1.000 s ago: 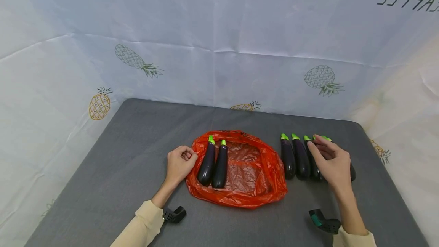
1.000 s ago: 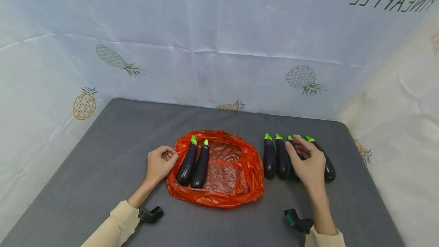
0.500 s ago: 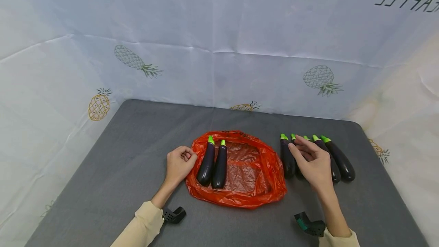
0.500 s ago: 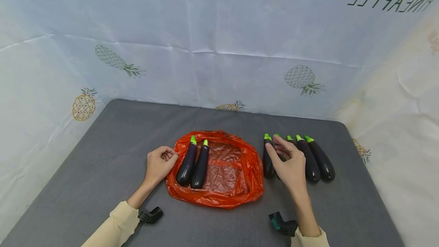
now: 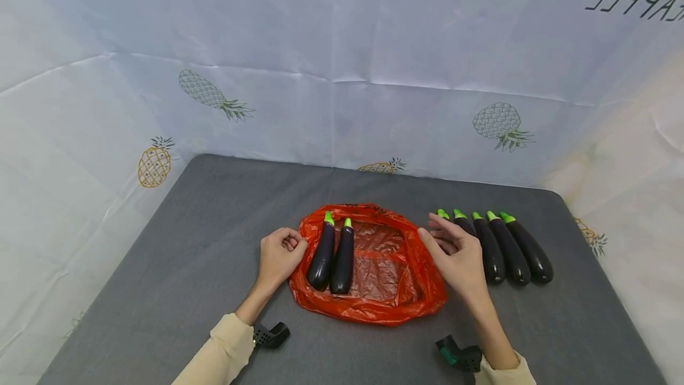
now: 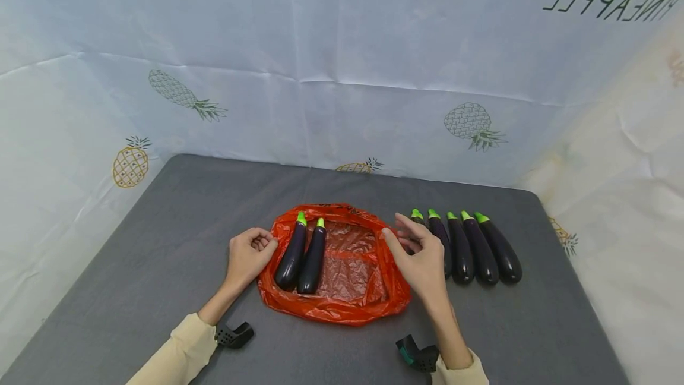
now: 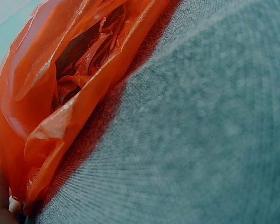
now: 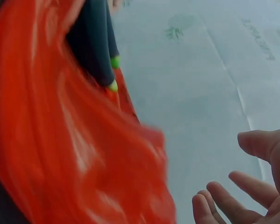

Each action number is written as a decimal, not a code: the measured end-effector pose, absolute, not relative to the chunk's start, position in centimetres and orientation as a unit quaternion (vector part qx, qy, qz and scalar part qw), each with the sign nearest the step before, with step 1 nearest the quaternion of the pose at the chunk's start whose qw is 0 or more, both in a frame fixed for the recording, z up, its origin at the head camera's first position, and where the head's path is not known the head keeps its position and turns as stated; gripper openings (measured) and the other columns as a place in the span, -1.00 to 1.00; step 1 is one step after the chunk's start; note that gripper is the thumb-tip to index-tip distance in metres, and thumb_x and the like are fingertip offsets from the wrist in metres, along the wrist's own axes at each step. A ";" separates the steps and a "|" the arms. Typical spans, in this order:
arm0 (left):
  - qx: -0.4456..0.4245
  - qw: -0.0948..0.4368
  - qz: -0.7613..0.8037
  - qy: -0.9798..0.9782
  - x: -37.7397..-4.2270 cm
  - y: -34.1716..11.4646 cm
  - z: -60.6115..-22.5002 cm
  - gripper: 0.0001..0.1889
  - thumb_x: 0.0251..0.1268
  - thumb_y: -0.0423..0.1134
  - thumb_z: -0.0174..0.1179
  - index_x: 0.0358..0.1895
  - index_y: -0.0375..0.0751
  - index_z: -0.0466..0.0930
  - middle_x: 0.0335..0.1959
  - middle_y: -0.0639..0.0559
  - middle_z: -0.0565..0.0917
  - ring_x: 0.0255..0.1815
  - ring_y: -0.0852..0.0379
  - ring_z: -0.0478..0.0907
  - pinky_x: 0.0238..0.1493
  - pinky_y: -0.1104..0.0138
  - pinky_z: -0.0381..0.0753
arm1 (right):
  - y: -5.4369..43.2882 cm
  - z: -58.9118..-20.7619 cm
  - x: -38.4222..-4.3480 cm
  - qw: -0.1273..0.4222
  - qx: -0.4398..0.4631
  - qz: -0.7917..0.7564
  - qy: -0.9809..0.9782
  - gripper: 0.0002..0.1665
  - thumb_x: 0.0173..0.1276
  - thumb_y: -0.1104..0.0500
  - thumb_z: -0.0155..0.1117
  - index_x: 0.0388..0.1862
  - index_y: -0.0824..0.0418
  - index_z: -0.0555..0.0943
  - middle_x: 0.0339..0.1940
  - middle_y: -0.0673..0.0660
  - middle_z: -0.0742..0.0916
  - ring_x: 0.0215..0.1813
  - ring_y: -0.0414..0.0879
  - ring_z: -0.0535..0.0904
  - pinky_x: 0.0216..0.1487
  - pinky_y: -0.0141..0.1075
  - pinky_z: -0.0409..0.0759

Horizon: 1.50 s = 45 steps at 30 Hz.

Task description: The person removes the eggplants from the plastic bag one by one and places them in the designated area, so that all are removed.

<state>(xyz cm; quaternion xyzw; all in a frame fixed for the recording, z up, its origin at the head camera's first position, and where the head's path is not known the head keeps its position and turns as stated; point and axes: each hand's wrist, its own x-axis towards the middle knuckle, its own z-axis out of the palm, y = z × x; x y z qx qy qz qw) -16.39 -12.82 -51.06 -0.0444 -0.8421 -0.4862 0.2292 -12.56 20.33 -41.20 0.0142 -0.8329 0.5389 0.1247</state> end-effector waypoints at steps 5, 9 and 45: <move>-0.046 0.234 -0.484 -0.842 -16.4 -12.8 -51.2 -0.86 0.03 -0.42 0.34 -0.58 -0.16 0.63 -0.66 0.05 0.56 -0.63 0.35 0.38 -0.51 0.56 0.41 | 18.7 -41.8 -12.5 0.090 0.017 0.536 -0.839 -0.50 0.40 0.14 0.39 0.29 0.19 0.63 0.16 0.27 0.74 -0.04 -0.44 0.61 0.05 -0.54 0.64; -0.048 0.233 -0.486 -0.841 -16.5 -12.8 -51.2 -0.86 0.03 -0.42 0.34 -0.58 -0.16 0.63 -0.66 0.05 0.56 -0.63 0.35 0.38 -0.51 0.55 0.41 | 17.4 -42.2 -12.5 0.070 0.023 0.537 -0.840 -0.49 0.38 0.13 0.41 0.29 0.18 0.63 0.18 0.24 0.73 0.05 -0.17 0.68 0.14 -0.18 0.71; -0.046 0.241 -0.479 -0.843 -16.5 -12.8 -51.3 -0.86 0.02 -0.42 0.35 -0.58 -0.16 0.63 -0.66 0.05 0.57 -0.63 0.34 0.40 -0.51 0.58 0.41 | 9.7 -46.9 -12.7 -0.037 0.047 0.548 -0.834 -0.34 0.30 0.07 0.48 0.32 0.33 0.57 0.02 0.28 0.80 -0.15 0.04 0.82 -0.19 -0.34 0.74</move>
